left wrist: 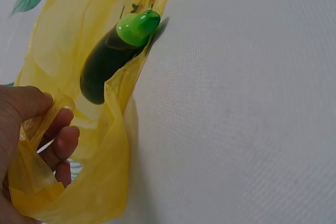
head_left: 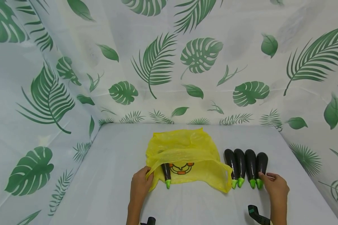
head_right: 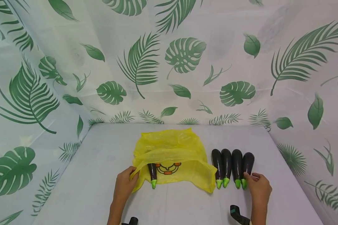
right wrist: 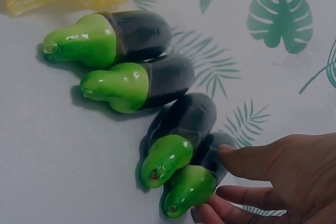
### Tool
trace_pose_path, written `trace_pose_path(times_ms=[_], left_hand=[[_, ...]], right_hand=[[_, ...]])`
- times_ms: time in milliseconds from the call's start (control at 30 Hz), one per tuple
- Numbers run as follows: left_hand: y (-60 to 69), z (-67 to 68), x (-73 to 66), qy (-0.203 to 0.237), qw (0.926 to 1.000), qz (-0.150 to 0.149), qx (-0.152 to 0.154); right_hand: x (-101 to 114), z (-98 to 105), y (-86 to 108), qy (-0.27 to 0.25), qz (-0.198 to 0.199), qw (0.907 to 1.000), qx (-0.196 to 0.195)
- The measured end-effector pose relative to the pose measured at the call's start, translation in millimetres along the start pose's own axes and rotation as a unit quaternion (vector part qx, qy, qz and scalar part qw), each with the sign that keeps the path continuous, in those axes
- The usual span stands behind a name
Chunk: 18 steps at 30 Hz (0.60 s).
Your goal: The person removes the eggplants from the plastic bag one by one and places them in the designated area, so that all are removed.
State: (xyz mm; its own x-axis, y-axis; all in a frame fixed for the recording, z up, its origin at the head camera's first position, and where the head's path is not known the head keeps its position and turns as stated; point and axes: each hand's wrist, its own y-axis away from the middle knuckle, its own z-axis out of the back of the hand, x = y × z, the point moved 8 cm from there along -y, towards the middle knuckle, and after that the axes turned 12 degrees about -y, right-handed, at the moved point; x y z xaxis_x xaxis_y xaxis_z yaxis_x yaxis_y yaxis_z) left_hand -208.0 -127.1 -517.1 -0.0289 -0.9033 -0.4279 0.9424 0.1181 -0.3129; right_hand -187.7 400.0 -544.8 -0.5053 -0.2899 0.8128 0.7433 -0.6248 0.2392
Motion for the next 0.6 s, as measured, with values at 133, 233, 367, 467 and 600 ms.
trace_pose_path(times_ms=[133, 233, 367, 467, 600], left_hand=[[-0.7, 0.0, -0.5, -0.004, 1.0, 0.002, 0.001], [-0.3, -0.3, -0.5, -0.004, 1.0, 0.003, 0.002], [-0.5, 1.5, -1.5, -0.001, 1.0, 0.0, -0.004], [-0.7, 2.7, -2.1, 0.0, 1.0, -0.003, -0.008], [-0.6, 2.3, -2.0, 0.001, 1.0, -0.003, -0.009]], right_hand=[[2, 3, 1.5, -0.003, 0.009, 0.9999, -0.007], [5, 7, 2.8, -0.003, 0.029, 0.9994, -0.021], [10, 11, 4.2, -0.008, 0.048, 0.9982, -0.035], [13, 12, 6.2, -0.009, 0.053, 0.9978, -0.038], [17, 13, 9.8, -0.009, 0.058, 0.9973, -0.043]])
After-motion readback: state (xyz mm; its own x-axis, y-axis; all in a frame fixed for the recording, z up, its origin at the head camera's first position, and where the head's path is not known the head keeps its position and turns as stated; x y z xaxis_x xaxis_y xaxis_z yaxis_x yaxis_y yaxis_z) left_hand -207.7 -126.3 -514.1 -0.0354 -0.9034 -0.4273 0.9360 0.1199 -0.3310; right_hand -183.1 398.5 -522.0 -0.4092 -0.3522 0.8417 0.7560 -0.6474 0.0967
